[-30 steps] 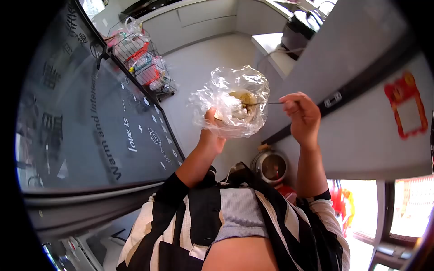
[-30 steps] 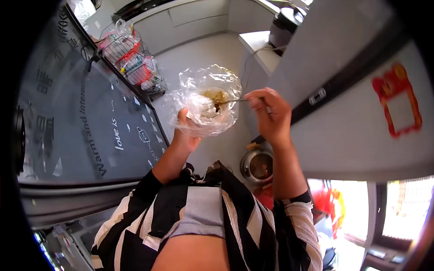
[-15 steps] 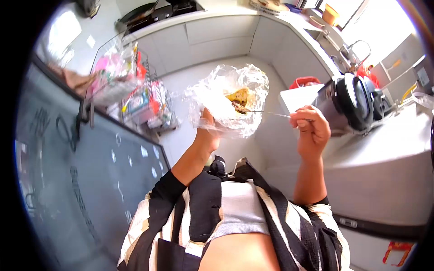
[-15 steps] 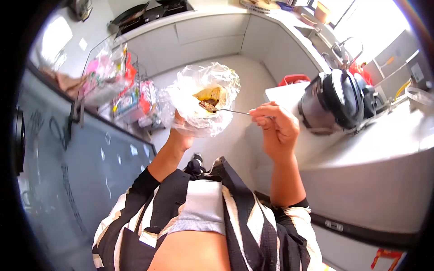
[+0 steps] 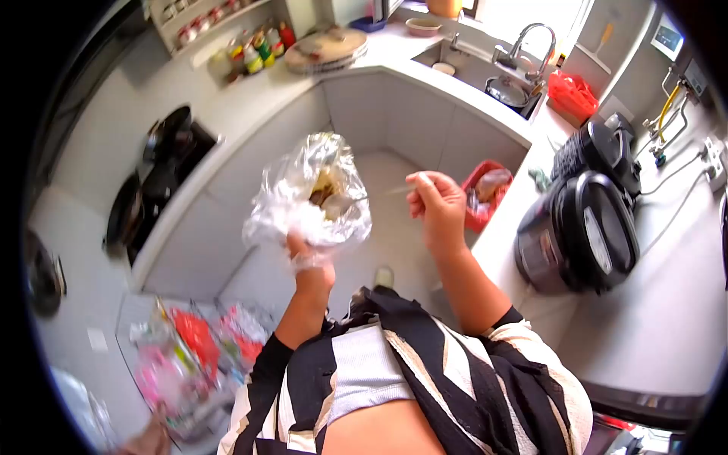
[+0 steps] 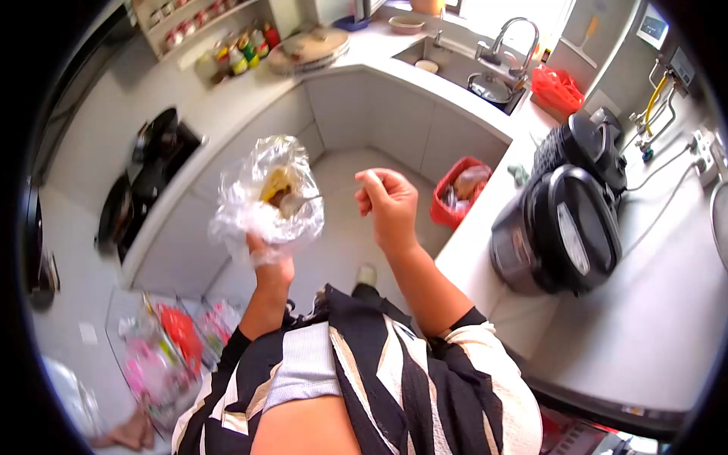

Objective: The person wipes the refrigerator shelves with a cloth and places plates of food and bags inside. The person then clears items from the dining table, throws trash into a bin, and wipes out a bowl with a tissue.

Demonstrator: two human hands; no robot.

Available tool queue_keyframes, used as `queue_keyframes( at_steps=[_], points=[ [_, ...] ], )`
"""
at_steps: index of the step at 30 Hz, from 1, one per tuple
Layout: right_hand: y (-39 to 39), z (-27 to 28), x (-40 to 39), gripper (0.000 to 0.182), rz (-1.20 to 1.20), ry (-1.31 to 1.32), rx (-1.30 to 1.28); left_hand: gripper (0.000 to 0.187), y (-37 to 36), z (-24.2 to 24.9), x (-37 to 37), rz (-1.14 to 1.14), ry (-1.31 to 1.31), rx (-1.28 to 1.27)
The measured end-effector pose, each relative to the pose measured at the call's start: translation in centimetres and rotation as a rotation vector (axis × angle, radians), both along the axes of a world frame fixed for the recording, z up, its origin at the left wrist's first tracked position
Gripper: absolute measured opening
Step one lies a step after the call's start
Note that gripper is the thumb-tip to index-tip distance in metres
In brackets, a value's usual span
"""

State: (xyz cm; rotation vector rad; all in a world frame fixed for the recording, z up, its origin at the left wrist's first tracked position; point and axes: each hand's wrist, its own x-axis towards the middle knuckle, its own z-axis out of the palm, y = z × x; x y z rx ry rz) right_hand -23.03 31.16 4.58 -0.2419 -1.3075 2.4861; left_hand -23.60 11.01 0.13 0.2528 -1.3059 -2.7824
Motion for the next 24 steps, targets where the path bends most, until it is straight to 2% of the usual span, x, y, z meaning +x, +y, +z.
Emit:
queue_keyframes(
  at_steps=[1,3,7,10,13,14,17,19,22,24],
  points=[
    [0.3,-0.9,-1.9,0.012,-0.025,-0.102,-0.006,0.051,0.4,0.6,-1.1,0.021,0.013,0.02],
    [2.1,-1.9,-8.7,0.013,-0.042,-0.153,-0.047,0.049,0.2,-0.5,-8.4,0.078,0.088,-0.146],
    [4.1,-1.7,-13.0,0.013,-0.118,-0.231,0.014,0.044,1.3,-4.0,-14.6,0.191,0.086,-0.141],
    [7.9,-1.9,-17.7,0.012,-0.141,-0.27,0.003,0.041,5.5,-3.8,-20.5,0.111,0.112,-0.022],
    [9.9,-2.0,-19.2,0.012,-0.147,-0.321,-0.037,0.04,7.4,-3.9,-22.6,0.022,0.067,0.004],
    [11.2,-2.5,-21.4,0.012,-0.198,-0.322,-0.015,0.04,8.9,-6.4,-26.3,-0.021,0.051,0.033],
    [13.2,-2.9,-25.6,0.012,-0.31,-0.315,-0.003,0.043,11.9,-6.6,-32.6,-0.13,-0.007,0.12],
    [14.3,-3.1,-27.6,0.012,-0.382,-0.322,0.003,0.046,13.6,-9.0,-36.4,-0.225,-0.004,0.155],
    [15.9,-3.3,-31.2,0.013,-0.492,-0.276,-0.002,0.05,16.4,-8.8,-42.8,-0.355,0.017,0.209],
    [16.7,-3.6,-31.3,0.014,-0.563,-0.251,-0.019,0.055,17.4,-8.4,-44.3,-0.397,0.035,0.217]
  ],
)
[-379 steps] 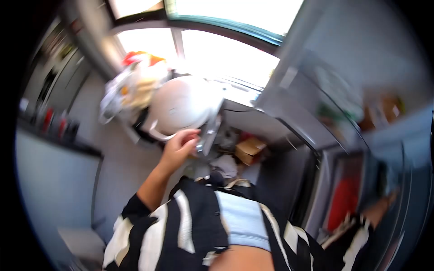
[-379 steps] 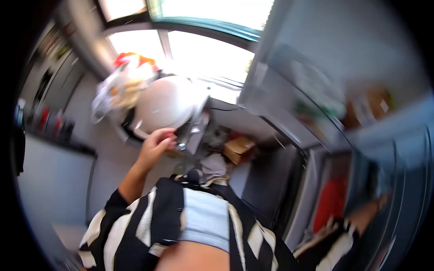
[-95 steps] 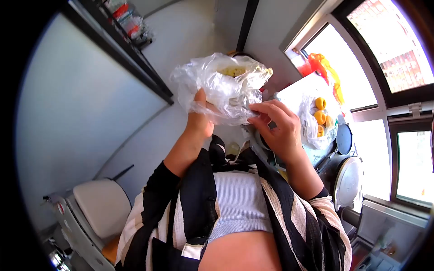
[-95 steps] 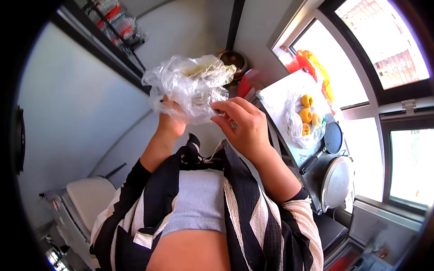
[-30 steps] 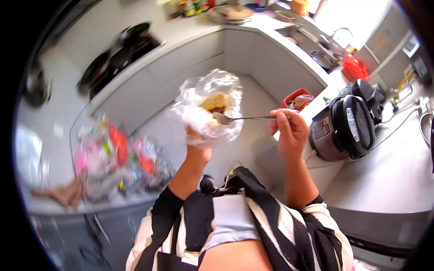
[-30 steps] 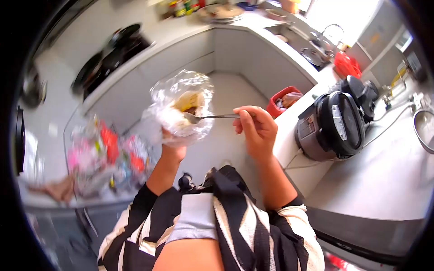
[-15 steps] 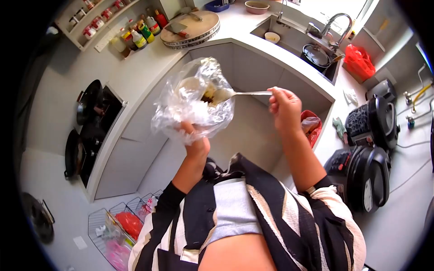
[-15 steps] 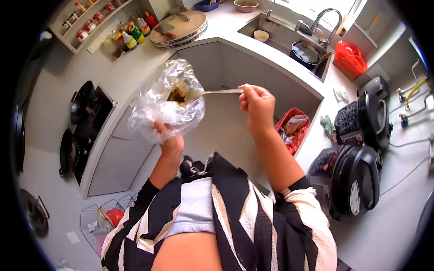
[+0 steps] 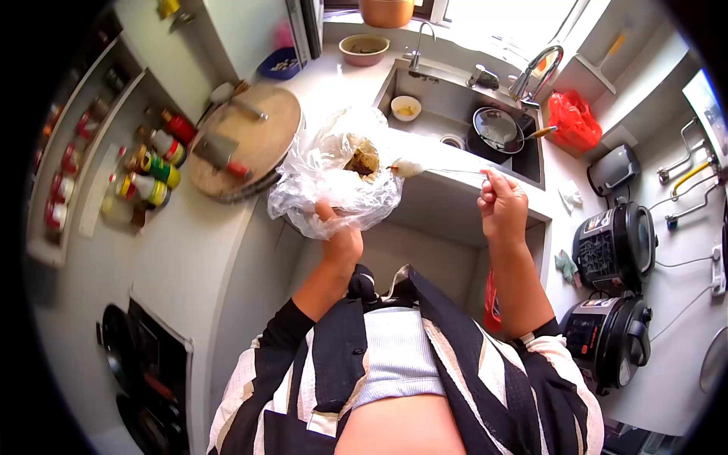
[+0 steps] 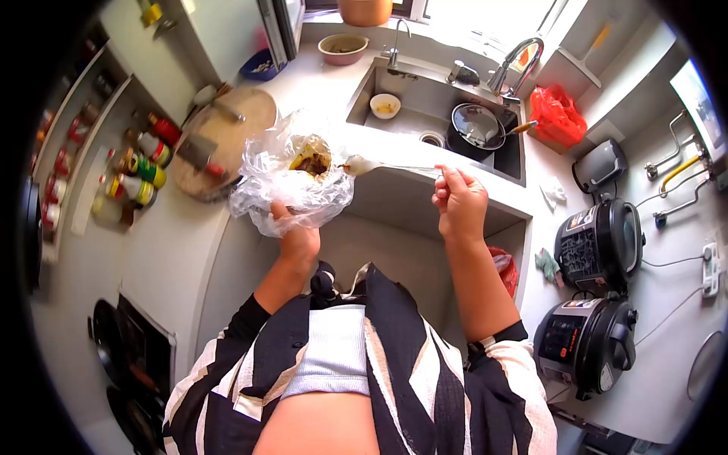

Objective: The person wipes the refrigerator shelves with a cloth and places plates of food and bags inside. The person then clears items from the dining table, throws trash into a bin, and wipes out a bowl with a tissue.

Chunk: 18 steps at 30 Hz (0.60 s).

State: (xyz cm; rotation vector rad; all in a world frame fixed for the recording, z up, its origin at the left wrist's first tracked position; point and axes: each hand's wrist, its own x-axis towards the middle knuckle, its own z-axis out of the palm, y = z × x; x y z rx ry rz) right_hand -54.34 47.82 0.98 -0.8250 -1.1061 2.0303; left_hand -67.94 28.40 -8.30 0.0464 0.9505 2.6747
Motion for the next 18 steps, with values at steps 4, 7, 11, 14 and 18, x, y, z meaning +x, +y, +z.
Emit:
queue_keyframes(
  at_steps=[4,7,11,14,18],
  points=[
    [3.9,-0.6,-4.4,0.014,-0.086,0.146,-0.086,0.055,4.7,-0.6,-6.6,-0.103,0.014,0.019],
    [6.2,-2.6,-6.0,0.014,-0.1,0.21,-0.181,0.056,7.1,-0.8,-8.6,-0.138,-0.043,0.01],
    [13.0,-5.8,-11.3,0.015,-0.189,0.222,-0.152,0.061,9.7,-1.8,-12.4,-0.082,-0.082,-0.048],
    [16.8,-12.5,-15.2,0.016,-0.135,-0.108,0.271,0.064,7.7,-2.3,-12.8,-0.061,-0.1,-0.132],
    [19.4,-23.8,-20.6,0.018,0.108,-0.45,0.495,0.062,5.1,-2.4,-12.4,0.006,-0.146,-0.214]
  ],
)
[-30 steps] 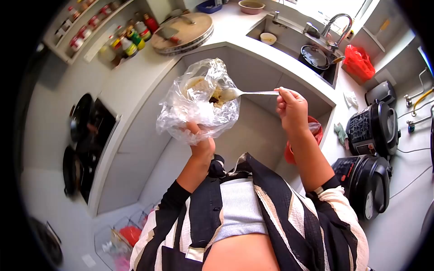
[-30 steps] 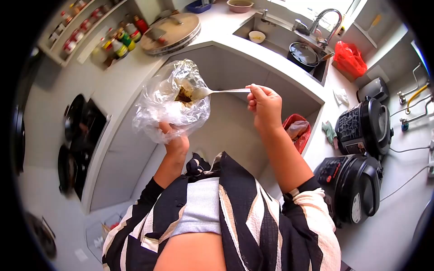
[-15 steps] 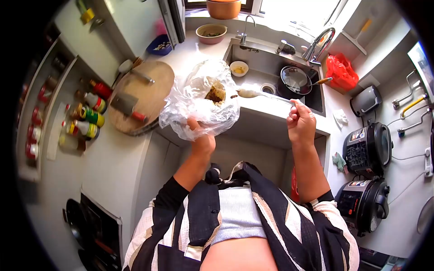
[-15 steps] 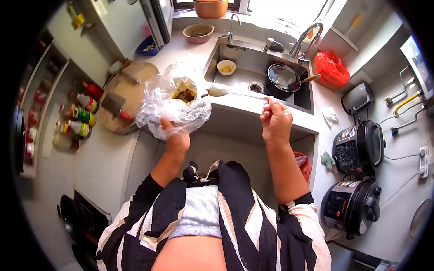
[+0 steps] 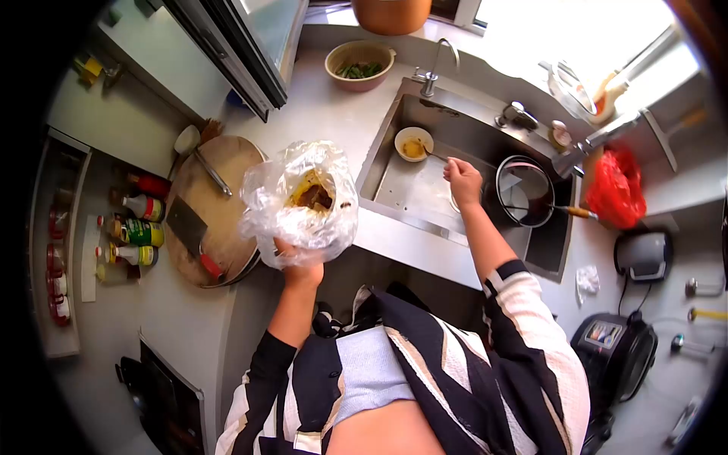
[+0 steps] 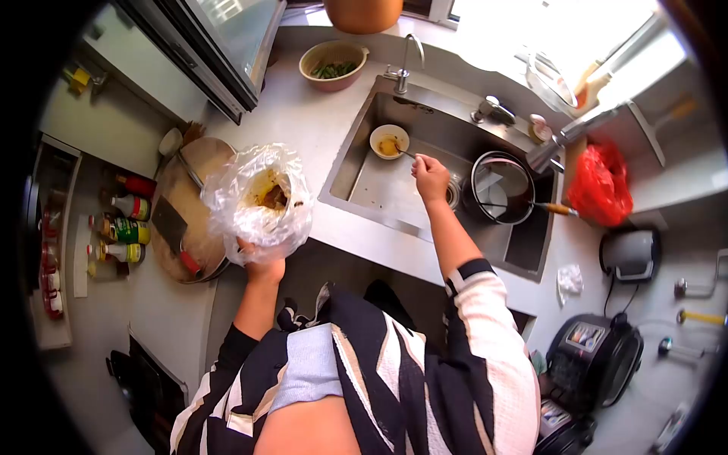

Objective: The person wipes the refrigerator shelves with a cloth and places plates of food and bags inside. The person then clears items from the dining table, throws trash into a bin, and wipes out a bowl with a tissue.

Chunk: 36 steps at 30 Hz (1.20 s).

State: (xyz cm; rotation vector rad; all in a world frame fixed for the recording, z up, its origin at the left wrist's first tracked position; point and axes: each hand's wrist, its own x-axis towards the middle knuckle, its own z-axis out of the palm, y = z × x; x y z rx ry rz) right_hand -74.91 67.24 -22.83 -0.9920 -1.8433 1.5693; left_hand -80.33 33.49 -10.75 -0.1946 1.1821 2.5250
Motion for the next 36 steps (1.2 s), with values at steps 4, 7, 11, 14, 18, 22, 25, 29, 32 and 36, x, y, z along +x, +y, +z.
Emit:
queue_keyframes(
  at_steps=[4,7,11,14,18,22,25,29,32,36],
  points=[
    [-0.5,-6.4,-4.1,0.023,0.102,-0.277,0.284,0.067,-2.0,-0.1,1.9,-0.141,-0.068,0.092],
    [-0.4,-5.5,-5.1,0.053,0.277,-0.391,0.272,0.071,-0.6,0.8,2.4,-0.197,-0.088,0.126],
    [-2.3,6.0,-3.1,0.096,0.87,-0.099,-0.04,0.068,0.7,1.1,0.8,-0.388,-0.171,0.279],
    [-6.7,16.4,0.2,0.112,1.023,0.069,0.193,0.066,2.0,1.3,-1.1,-0.572,-0.178,0.364],
    [-11.0,21.2,2.2,0.107,0.912,-0.01,0.566,0.057,4.0,1.2,-3.6,-0.89,0.147,0.051],
    [-12.6,22.0,4.2,0.095,0.725,-0.297,1.041,0.056,6.1,0.3,-3.7,-1.103,0.266,0.082],
    [-12.8,21.9,4.6,0.089,0.6,-0.327,0.835,0.052,9.6,-0.8,-3.7,-1.215,0.23,0.132],
    [-13.7,21.1,7.0,0.064,0.39,-0.364,0.944,0.046,13.8,-4.3,-1.5,-1.296,0.596,0.262],
    [-15.6,20.8,7.2,0.052,0.204,-0.335,0.879,0.047,14.7,-3.5,-1.1,-1.421,0.928,0.026],
    [-16.8,20.5,13.3,0.032,-0.152,-0.475,0.936,0.052,15.7,-2.8,4.9,-1.668,0.516,0.197]
  ],
)
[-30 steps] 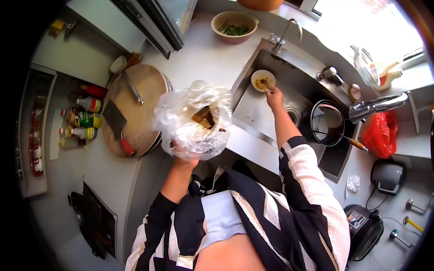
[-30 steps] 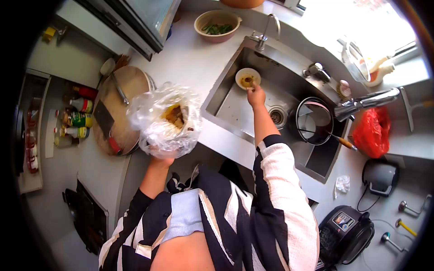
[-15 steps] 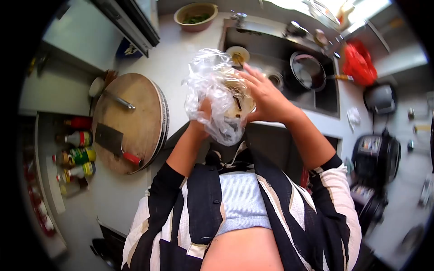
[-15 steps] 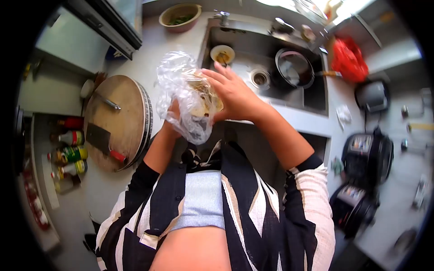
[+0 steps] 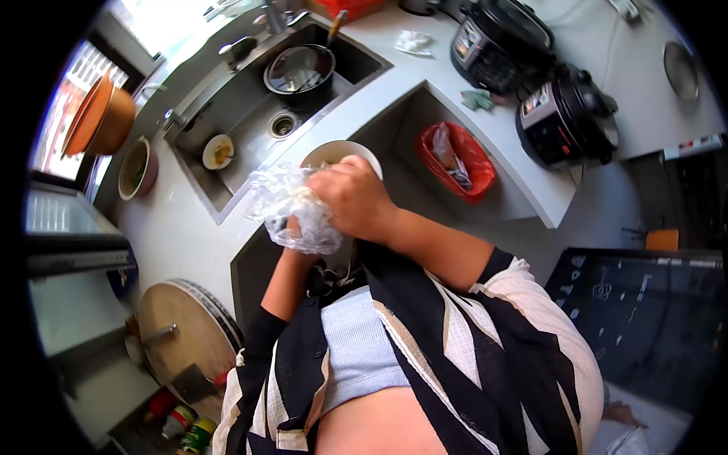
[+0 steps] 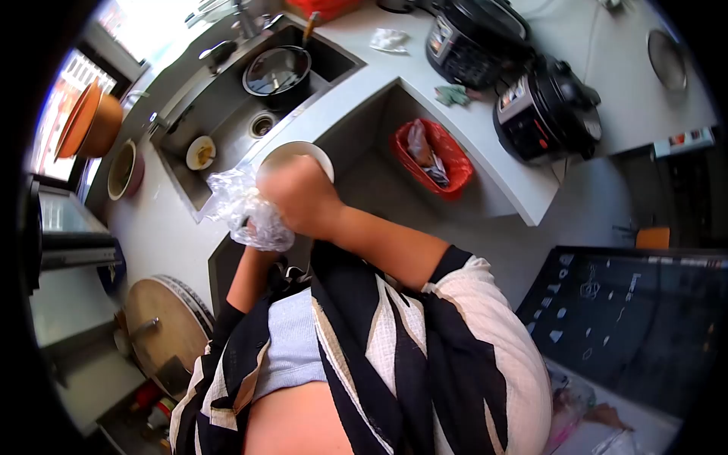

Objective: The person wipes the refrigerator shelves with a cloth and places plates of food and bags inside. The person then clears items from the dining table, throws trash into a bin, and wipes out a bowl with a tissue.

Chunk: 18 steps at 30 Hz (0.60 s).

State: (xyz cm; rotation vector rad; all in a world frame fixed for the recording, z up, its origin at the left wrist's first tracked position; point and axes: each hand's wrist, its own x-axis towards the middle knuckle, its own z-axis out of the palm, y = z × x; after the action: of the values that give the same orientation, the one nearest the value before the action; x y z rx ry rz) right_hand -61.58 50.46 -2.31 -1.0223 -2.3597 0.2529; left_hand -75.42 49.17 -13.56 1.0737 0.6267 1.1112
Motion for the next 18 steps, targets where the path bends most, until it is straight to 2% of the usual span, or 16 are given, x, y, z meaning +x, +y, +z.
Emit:
queue_keyframes(
  at_steps=[2,4,6,8,9,10,11,13,14,17,18],
  points=[
    [-1.0,0.8,2.1,0.029,-0.052,-0.051,0.011,0.054,0.0,0.6,2.4,-0.07,-0.334,-0.125],
    [-0.8,1.1,4.7,0.026,-0.107,-0.071,0.059,0.065,1.4,0.3,4.7,-0.048,-0.067,-0.056],
    [-0.4,0.6,6.6,0.027,-0.176,0.057,0.13,0.077,3.0,-3.0,5.7,-0.106,0.122,-0.094],
    [-0.6,0.6,8.4,0.03,-0.223,0.214,0.167,0.088,3.1,-3.5,6.8,-0.115,-0.145,-0.326],
    [0.1,0.1,10.8,0.038,-0.233,0.233,0.103,0.093,3.2,-1.0,9.4,-0.103,-0.503,-0.539],
    [0.3,-0.3,13.1,0.039,-0.236,0.28,0.103,0.107,4.3,-0.3,11.8,-0.165,-0.487,-0.416],
    [0.2,-0.8,14.6,0.04,-0.239,0.327,0.103,0.117,4.4,0.7,13.4,-0.183,-0.46,-0.429],
    [0.0,-3.6,16.7,0.039,-0.313,0.502,0.268,0.12,4.6,1.1,16.3,-0.227,-0.58,-0.459],
    [0.3,-3.9,17.5,0.053,-0.354,0.497,0.257,0.122,4.7,1.8,17.4,-0.236,-0.574,-0.485],
    [1.1,-3.7,19.6,0.05,-0.424,0.807,0.054,0.11,4.6,1.5,19.7,-0.29,-0.416,-0.675],
    [1.4,-4.2,20.1,0.048,-0.403,0.884,0.091,0.102,4.9,-0.4,20.1,-0.353,-0.533,-0.78]
  ],
)
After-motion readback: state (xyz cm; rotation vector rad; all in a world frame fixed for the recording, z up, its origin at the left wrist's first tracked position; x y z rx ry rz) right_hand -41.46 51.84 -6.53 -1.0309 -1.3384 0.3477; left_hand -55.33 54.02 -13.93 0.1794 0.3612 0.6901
